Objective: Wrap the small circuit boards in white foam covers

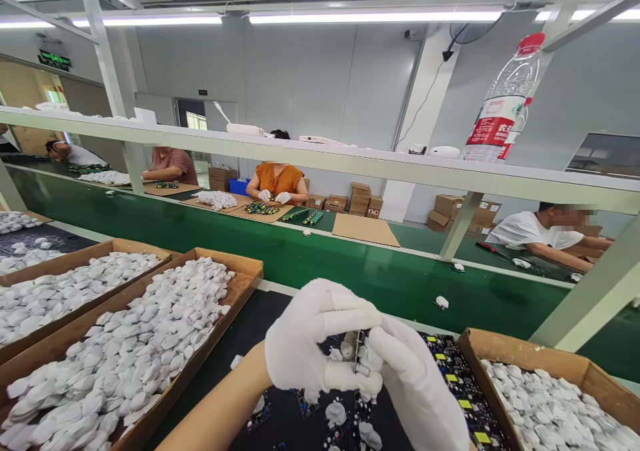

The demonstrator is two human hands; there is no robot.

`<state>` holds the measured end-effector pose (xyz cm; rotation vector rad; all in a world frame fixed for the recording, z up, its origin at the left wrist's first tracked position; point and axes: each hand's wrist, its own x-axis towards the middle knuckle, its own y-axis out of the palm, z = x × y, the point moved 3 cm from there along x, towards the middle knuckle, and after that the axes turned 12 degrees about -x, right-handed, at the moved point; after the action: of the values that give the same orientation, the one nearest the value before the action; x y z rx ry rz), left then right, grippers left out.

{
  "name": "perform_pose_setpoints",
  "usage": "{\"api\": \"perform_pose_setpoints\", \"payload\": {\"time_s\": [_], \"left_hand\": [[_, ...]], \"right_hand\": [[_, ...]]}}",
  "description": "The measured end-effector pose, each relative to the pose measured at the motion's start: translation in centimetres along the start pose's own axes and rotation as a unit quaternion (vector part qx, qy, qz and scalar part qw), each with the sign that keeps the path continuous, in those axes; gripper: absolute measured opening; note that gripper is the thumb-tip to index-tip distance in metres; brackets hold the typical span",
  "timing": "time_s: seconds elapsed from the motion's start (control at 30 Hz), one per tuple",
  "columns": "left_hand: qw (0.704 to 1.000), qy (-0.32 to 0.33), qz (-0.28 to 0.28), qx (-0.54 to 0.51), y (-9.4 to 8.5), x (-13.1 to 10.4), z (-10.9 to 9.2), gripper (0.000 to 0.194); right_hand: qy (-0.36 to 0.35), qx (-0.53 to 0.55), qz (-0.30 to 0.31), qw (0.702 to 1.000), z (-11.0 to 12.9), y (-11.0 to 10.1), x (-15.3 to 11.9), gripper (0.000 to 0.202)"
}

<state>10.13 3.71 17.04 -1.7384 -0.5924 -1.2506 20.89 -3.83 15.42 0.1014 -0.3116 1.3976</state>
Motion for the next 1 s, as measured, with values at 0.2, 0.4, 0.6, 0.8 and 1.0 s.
{"api": "perform_pose_setpoints", "payload": {"time_s": [0.2, 0.4, 0.6, 0.8, 1.0], "left_hand": [[0.998, 0.037, 0.046, -0.033, 0.4, 0.3, 0.6, 0.059], [0.999, -0.015, -0.012, -0.05, 0.0, 0.0, 0.9, 0.048], [0.998, -0.021, -0.032, -0.051, -0.4, -0.2, 0.7, 0.054], [0.996, -0.057, -0.009, -0.075, -0.4, 0.0, 0.6, 0.05], [0.98, -0.133, 0.003, -0.147, -0.5, -0.5, 0.8, 0.051]], "right_hand": [[-0.026, -0.08, -0.034, 0.996, -0.8, -0.7, 0.1, 0.03], [-0.03, 0.002, 0.017, 0.999, -0.6, -0.1, 0.5, 0.034], [0.012, 0.032, 0.03, 0.999, -0.2, 0.3, 0.6, 0.029], [0.009, 0.044, 0.006, 0.999, -0.6, 0.2, 0.5, 0.026], [0.007, 0.139, 0.037, 0.99, -0.6, 0.0, 0.4, 0.026]]}}
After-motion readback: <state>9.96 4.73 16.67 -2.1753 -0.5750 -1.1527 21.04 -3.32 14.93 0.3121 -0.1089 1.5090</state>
